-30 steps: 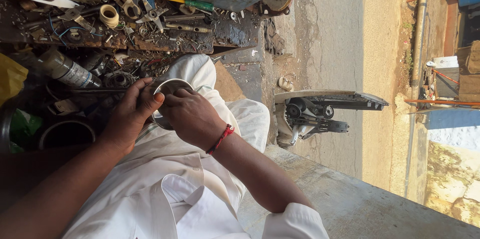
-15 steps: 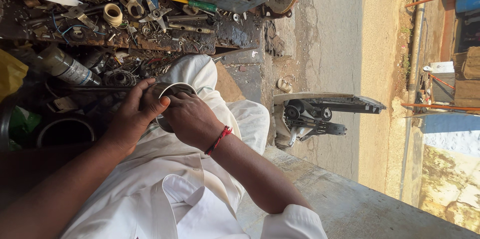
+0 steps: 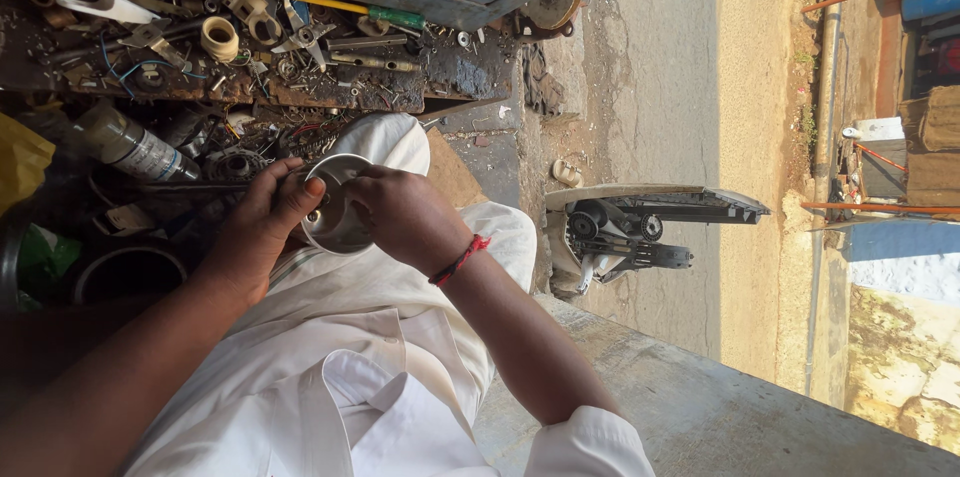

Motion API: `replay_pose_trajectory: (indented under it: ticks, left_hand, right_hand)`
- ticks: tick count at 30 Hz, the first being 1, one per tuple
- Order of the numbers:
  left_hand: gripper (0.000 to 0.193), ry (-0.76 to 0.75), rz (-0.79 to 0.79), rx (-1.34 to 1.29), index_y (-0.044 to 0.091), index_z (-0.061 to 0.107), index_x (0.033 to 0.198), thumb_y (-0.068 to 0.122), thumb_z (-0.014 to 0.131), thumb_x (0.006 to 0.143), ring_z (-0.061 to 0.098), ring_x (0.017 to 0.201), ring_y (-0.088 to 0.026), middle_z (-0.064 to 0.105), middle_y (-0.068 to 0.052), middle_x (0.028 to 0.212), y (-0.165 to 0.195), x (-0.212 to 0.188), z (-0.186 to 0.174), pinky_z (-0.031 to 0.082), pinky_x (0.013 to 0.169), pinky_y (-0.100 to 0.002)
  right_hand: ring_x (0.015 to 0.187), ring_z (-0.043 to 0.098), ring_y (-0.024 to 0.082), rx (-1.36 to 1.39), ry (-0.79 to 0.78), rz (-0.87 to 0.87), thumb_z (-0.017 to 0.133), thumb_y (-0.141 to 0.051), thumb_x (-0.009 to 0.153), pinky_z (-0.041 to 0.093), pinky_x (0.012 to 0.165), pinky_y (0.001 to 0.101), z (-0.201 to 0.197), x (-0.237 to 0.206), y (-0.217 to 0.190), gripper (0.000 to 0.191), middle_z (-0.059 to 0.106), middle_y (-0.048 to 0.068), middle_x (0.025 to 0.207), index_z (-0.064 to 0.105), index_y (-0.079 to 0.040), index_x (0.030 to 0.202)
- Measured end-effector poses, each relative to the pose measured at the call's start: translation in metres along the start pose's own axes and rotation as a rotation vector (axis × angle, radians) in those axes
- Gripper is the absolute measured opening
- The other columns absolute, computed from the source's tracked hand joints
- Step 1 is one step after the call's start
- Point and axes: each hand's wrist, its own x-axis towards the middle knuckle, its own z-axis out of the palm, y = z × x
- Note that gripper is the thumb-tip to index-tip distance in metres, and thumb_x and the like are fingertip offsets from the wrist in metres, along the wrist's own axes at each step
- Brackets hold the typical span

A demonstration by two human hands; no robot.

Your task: The person sits on the floor and assembles small metal components into a cylindrical metal container. They pick up parts from a cluttered workbench, insert them into the container, and adjust them by hand.

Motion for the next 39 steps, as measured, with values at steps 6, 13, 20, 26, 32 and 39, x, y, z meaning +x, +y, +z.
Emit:
replay_pose_trajectory:
  ticks: [6,13,20,26,32,39]
  left_hand:
    - [0.089,-0.001,0.005,0.021,0.008,0.047,0.148,0.054,0.078,0.078,0.054,0.118,-0.015,0.059,-0.006,0.129,0.002,-0.006,0.002,0.043,0.101,-0.034]
    - [0.093,0.007,-0.001,0.049,0.009,0.047,0.148,0.058,0.078,0.076,0.053,0.121,-0.016,0.057,-0.008,0.134,0.004,-0.007,0.003,0.043,0.101,-0.034]
    - [0.093,0.032,-0.011,0.097,0.010,0.047,0.150,0.057,0.078,0.075,0.053,0.115,-0.017,0.057,-0.008,0.130,0.005,-0.011,0.006,0.044,0.098,-0.035]
    - [0.092,0.004,0.055,0.105,0.009,0.045,0.148,0.056,0.078,0.076,0.052,0.127,-0.016,0.056,-0.007,0.137,0.001,-0.010,0.006,0.042,0.105,-0.034]
    - [0.093,0.010,0.053,0.094,0.008,0.045,0.148,0.056,0.078,0.077,0.052,0.129,-0.019,0.057,-0.010,0.138,0.003,-0.008,0.006,0.041,0.108,-0.036]
    - [0.094,0.004,0.070,0.117,0.008,0.045,0.149,0.056,0.078,0.076,0.052,0.131,-0.019,0.057,-0.009,0.139,0.003,-0.007,0.006,0.041,0.109,-0.036]
  right_hand:
    - [0.084,0.072,0.034,-0.115,-0.026,-0.079,0.072,-0.015,0.079,0.058,0.071,0.0448,0.033,0.016,-0.003,0.020,0.071,0.012,0.095,0.070,-0.006,0.097]
    - [0.082,0.072,0.034,-0.195,0.007,-0.042,0.071,-0.011,0.074,0.059,0.069,0.0439,0.052,0.022,0.001,0.014,0.072,0.015,0.092,0.069,-0.005,0.087]
    - [0.077,0.072,0.034,-0.206,-0.075,0.025,0.072,-0.013,0.075,0.059,0.066,0.0439,0.057,0.024,0.000,0.012,0.072,0.014,0.084,0.068,-0.006,0.085]
    - [0.076,0.072,0.034,-0.170,0.023,0.009,0.069,-0.011,0.079,0.057,0.063,0.0452,0.059,0.020,-0.006,0.014,0.072,0.014,0.083,0.068,-0.006,0.092]
    - [0.079,0.072,0.033,-0.192,-0.037,0.104,0.068,-0.013,0.080,0.058,0.068,0.0450,0.059,0.027,-0.008,0.009,0.072,0.013,0.082,0.068,-0.008,0.088]
    - [0.090,0.070,0.034,-0.094,0.104,0.022,0.066,-0.010,0.080,0.057,0.076,0.0455,0.062,0.021,-0.005,0.013,0.072,0.011,0.090,0.066,-0.007,0.093]
